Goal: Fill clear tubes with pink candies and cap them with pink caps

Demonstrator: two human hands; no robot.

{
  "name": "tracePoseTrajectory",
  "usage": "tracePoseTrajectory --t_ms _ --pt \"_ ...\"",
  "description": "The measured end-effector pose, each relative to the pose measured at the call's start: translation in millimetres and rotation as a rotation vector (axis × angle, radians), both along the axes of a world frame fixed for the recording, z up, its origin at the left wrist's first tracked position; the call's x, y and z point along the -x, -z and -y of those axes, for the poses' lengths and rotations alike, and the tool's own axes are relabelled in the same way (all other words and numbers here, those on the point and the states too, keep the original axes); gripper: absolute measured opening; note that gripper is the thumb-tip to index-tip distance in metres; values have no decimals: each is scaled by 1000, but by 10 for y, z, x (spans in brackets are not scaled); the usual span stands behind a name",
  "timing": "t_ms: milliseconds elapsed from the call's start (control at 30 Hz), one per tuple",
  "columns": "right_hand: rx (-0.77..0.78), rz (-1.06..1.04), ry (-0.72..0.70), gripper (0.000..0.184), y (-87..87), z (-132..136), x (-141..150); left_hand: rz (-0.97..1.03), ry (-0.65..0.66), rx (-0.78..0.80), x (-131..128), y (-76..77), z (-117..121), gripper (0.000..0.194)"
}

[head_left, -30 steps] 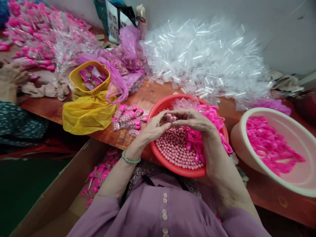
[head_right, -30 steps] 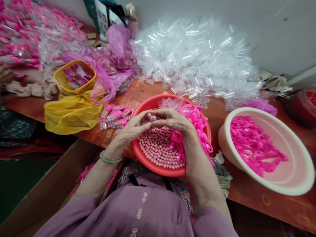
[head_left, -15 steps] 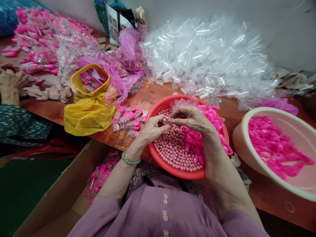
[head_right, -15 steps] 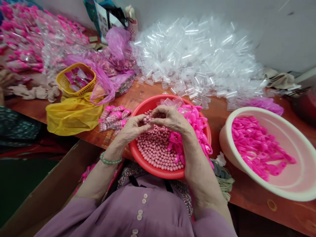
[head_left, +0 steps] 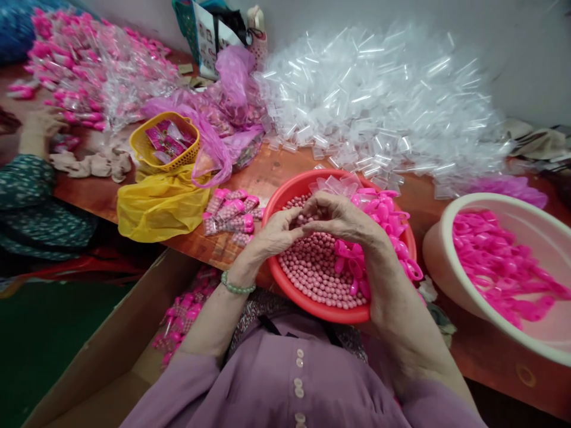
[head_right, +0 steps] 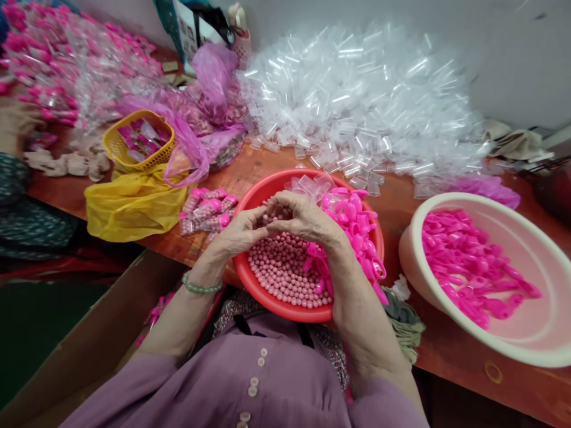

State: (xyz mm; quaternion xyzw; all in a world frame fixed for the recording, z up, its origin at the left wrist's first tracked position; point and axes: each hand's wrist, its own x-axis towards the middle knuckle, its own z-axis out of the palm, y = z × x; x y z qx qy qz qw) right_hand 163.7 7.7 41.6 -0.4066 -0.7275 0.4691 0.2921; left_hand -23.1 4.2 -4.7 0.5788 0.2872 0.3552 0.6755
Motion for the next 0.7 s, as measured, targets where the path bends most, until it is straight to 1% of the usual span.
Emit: tracePoseTrajectory --t_ms 167,300,400,533,633,700 --pt "85 -55 66 34 54 -22 -9 13 -67 76 -5 18 -2 42" --pt "127 -64 66 35 32 -15 4 46 -54 118 2 -15 -4 43" --pt "103 -54 62 38 11 -7 8 60 -43 137 8 -55 -4 44" --pt "61 -39 102 40 -26 -7 -18 81 -56 153 28 -93 1 43" --pt "-2 -48 172 40 -63 -14 -64 136 -25 154 52 -104 17 42" --pt "-48 -24 240 40 -84 -11 -97 135 34 149 64 -105 33 39"
